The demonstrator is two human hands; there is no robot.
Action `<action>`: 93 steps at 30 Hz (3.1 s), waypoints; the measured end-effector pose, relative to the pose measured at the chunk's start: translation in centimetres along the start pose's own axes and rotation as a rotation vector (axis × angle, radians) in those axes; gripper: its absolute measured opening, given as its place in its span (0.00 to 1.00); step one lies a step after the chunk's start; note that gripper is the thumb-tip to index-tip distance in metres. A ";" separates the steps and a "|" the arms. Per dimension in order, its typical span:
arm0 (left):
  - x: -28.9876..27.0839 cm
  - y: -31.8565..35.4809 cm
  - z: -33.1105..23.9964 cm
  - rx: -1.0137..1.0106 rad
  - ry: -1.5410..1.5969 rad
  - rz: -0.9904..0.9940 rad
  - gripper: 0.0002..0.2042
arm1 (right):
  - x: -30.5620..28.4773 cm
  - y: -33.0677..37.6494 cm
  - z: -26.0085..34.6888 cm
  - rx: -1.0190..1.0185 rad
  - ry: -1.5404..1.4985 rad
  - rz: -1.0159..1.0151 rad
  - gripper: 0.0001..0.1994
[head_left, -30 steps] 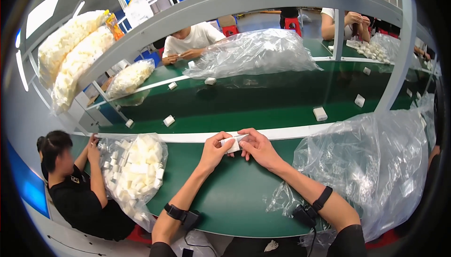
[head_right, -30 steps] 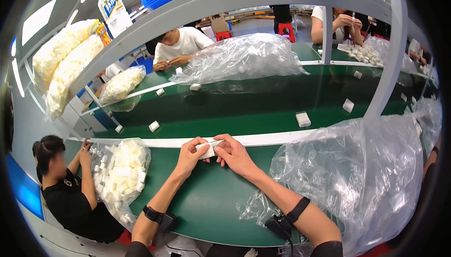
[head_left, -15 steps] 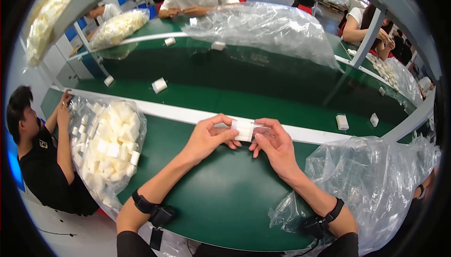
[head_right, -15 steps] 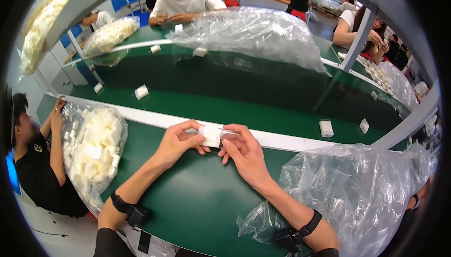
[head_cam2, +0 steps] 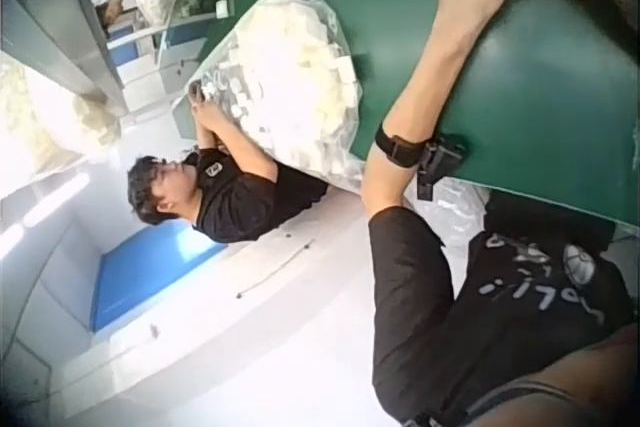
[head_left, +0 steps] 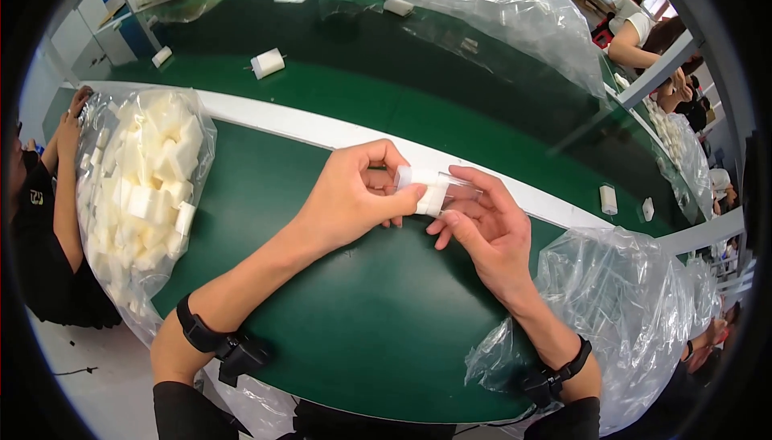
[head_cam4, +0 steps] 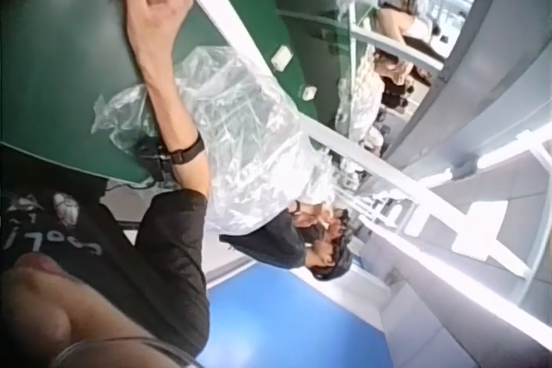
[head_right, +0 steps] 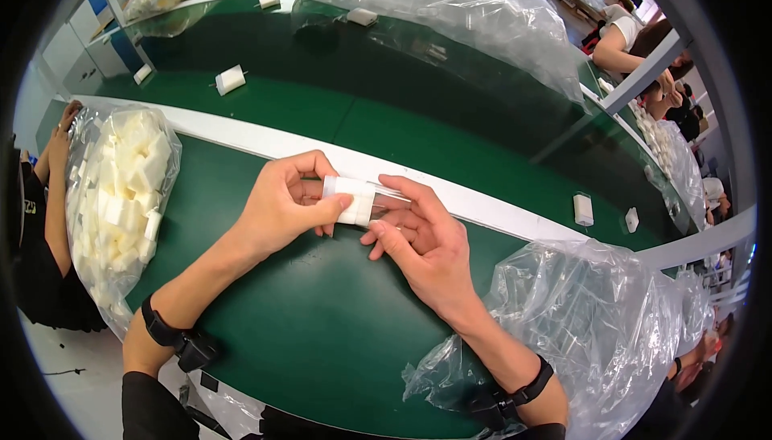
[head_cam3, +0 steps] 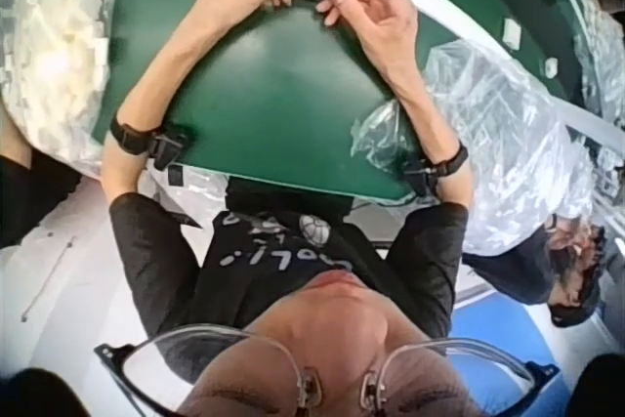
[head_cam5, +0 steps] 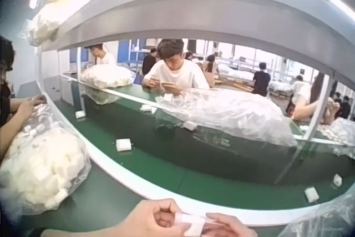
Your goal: Assembling and packaging small white rectangular components on a factory production line.
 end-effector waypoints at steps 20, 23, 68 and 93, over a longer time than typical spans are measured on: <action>0.4 0.0 -1.0 0.106 -0.026 0.066 0.12 | 0.0 -0.1 0.1 -0.050 -0.053 0.022 0.20; 1.3 0.3 -1.3 0.134 -0.017 0.075 0.12 | 0.3 -0.1 0.4 -0.088 0.000 0.052 0.21; -0.6 0.9 -2.4 0.359 -0.157 -0.044 0.14 | -0.1 -0.2 0.2 -0.122 0.074 -0.036 0.17; -0.5 0.2 -0.7 0.143 -0.026 0.164 0.12 | 0.5 0.1 0.3 -0.124 0.240 -0.018 0.11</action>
Point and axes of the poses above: each hand's wrist, its own y-axis away from the middle knuckle, its own x-axis out of the palm, z = x × y, the point moved 8 cm from there along -y, towards the middle knuckle, and after that the axes turned 14 degrees about -y, right-handed, at the moved point
